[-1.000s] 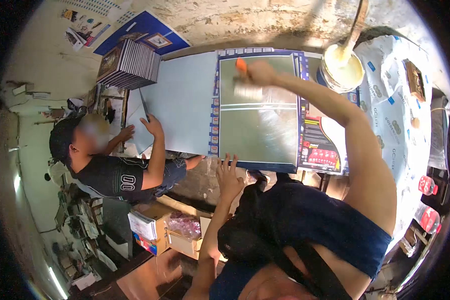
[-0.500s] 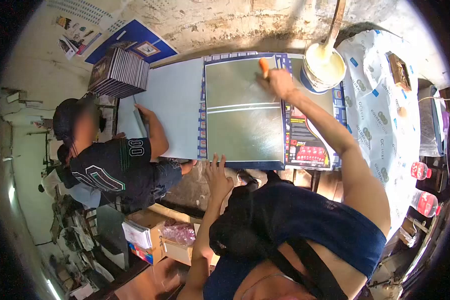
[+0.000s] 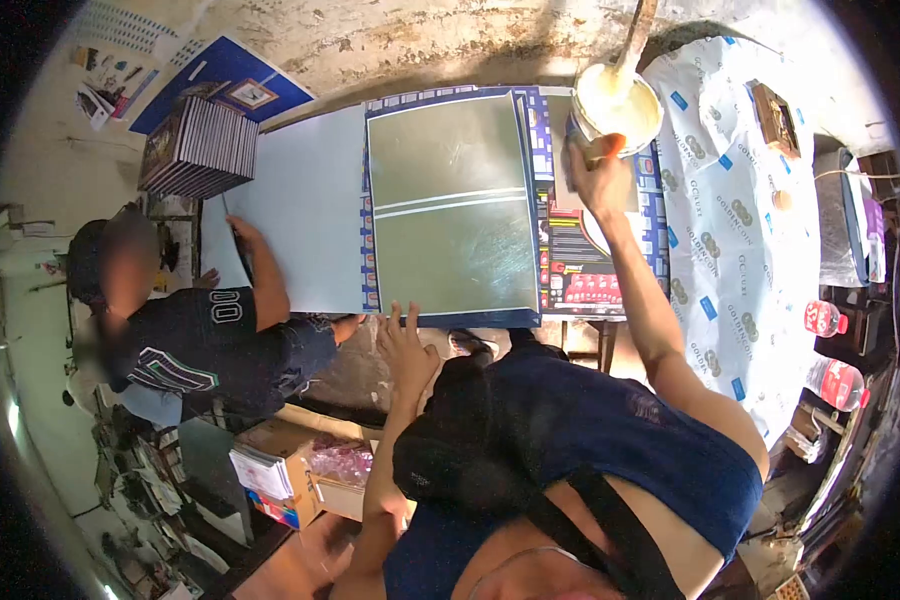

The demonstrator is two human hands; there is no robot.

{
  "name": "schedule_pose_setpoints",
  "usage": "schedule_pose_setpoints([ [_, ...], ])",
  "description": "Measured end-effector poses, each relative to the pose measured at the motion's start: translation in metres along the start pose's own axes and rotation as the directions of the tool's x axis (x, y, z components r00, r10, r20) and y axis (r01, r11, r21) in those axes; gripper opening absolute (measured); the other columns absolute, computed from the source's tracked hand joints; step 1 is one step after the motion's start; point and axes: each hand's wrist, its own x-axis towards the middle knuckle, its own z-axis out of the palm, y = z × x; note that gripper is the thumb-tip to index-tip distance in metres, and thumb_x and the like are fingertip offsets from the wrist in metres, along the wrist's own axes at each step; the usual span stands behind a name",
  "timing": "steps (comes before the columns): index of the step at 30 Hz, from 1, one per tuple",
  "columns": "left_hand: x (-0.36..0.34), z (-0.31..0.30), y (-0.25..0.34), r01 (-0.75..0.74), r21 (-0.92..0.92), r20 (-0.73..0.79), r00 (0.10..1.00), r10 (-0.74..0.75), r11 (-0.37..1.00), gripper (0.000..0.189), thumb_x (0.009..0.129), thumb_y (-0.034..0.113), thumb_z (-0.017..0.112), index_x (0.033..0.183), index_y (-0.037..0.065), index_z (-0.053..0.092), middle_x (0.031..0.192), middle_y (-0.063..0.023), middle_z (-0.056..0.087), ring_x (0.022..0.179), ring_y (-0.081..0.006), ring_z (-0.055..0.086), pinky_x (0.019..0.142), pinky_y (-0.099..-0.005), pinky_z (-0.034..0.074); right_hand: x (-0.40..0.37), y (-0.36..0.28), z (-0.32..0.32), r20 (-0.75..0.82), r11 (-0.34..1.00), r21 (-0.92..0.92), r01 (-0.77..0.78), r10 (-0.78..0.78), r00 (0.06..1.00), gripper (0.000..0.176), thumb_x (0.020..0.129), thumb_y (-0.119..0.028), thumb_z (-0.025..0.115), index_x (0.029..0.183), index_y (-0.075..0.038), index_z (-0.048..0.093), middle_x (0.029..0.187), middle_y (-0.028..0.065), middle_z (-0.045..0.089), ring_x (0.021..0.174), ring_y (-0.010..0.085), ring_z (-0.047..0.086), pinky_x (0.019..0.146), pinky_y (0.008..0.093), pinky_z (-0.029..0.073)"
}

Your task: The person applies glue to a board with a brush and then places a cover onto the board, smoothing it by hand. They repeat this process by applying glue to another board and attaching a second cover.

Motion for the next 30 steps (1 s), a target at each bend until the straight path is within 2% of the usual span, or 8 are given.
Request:
schedule_pose_setpoints([
  [2, 0.001, 0.003, -0.001, 0.004, 0.015, -0.003, 1.0, -0.004, 1.0, 0.082, 0.066, 0.008, 0.061, 0.145, 0.015, 0.04, 0.15, -0.018, 0.03, 0.137, -0.0476, 0.024, 0.109, -0.0619, 0.021, -0.005, -0.001, 0.011, -0.283, 0.953, 0.154, 0.26, -0.21, 0.936, 0.025, 0.085, -0.028, 0.069, 0.089, -0.003, 0.07, 0.065, 0.014, 0.068, 0.06, 0.0296, 0.068, 0.058, 0.0427, 0.053],
  [12, 0.002, -0.011, -0.022, -0.144, -0.031, 0.002, 0.989, 0.145, 0.989, 0.082, 0.067, 0.008, 0.061, 0.146, 0.011, 0.038, 0.146, -0.0192, 0.037, 0.133, -0.0493, 0.029, 0.108, -0.0609, 0.023, 0.043, -0.018, 0.065, -0.132, 0.996, -0.033, 0.088, -0.092, 0.987, 0.035, 0.084, -0.041, 0.069, 0.079, -0.006, 0.07, 0.071, 0.019, 0.067, 0.065, 0.0343, 0.067, 0.062, 0.043, 0.053],
  [14, 0.005, 0.003, -0.035, -0.176, -0.082, -0.082, 0.982, 0.17, 0.981, 0.079, 0.068, 0.008, 0.062, 0.143, 0.004, 0.038, 0.145, -0.0158, 0.04, 0.132, -0.0419, 0.034, 0.103, -0.0584, 0.027, 0.05, -0.02, 0.086, 0.021, 0.9, 0.311, 0.306, -0.328, 0.944, 0.041, 0.087, -0.045, 0.064, 0.089, -0.005, 0.072, 0.077, 0.021, 0.068, 0.073, 0.0368, 0.068, 0.07, 0.0438, 0.053],
  [16, 0.005, -0.005, -0.038, -0.211, -0.007, -0.045, 0.977, 0.21, 0.978, 0.077, 0.069, 0.008, 0.062, 0.142, 0.001, 0.039, 0.145, -0.0137, 0.04, 0.131, -0.0372, 0.036, 0.1, -0.0571, 0.028, 0.057, -0.032, 0.081, 0.219, 0.991, -0.103, 0.082, -0.058, 0.974, 0.05, 0.082, -0.051, 0.065, 0.088, -0.002, 0.071, 0.08, 0.0208, 0.07, 0.078, 0.0379, 0.069, 0.074, 0.0447, 0.053],
  [19, 0.011, -0.012, -0.047, -0.289, 0.022, -0.043, 0.956, 0.29, 0.957, 0.076, 0.069, 0.009, 0.063, 0.142, 0.004, 0.041, 0.143, -0.0115, 0.042, 0.129, -0.0322, 0.037, 0.098, -0.0566, 0.028, 0.052, -0.041, 0.071, -0.162, 0.984, -0.1, -0.146, 0.129, 0.978, 0.045, 0.082, -0.045, 0.067, 0.086, 0.001, 0.07, 0.079, 0.0194, 0.07, 0.075, 0.0348, 0.07, 0.072, 0.0445, 0.054],
  [23, 0.008, -0.012, -0.062, -0.383, 0.007, -0.075, 0.921, 0.382, 0.924, 0.08, 0.07, 0.014, 0.066, 0.145, 0.005, 0.038, 0.143, -0.0125, 0.041, 0.135, -0.0362, 0.032, 0.104, -0.0639, 0.021, -0.023, -0.061, 0.096, -0.267, 0.952, 0.197, 0.233, -0.176, 0.947, 0.032, 0.079, -0.031, 0.069, 0.075, 0.0, 0.066, 0.072, 0.0221, 0.067, 0.071, 0.0388, 0.068, 0.064, 0.0462, 0.054],
  [25, 0.009, -0.013, -0.07, -0.413, -0.054, -0.031, 0.911, 0.412, 0.909, 0.083, 0.071, 0.017, 0.067, 0.147, 0.006, 0.035, 0.145, -0.0135, 0.04, 0.14, -0.0402, 0.027, 0.107, -0.0695, 0.015, -0.081, -0.08, 0.081, 0.08, 0.98, 0.042, 0.194, -0.197, 0.977, 0.035, 0.08, -0.033, 0.07, 0.079, 0.001, 0.064, 0.071, 0.0219, 0.066, 0.07, 0.0418, 0.067, 0.062, 0.0465, 0.053],
  [30, 0.011, -0.018, -0.076, -0.409, -0.086, 0.013, 0.911, 0.412, 0.908, 0.081, 0.072, 0.016, 0.067, 0.147, 0.008, 0.036, 0.144, -0.0128, 0.041, 0.137, -0.0397, 0.031, 0.103, -0.067, 0.023, -0.12, -0.069, 0.01, -0.24, 0.915, -0.272, -0.298, 0.235, 0.942, 0.038, 0.085, -0.037, 0.069, 0.071, -0.002, 0.06, 0.068, 0.0186, 0.067, 0.067, 0.0341, 0.069, 0.062, 0.0445, 0.052],
])
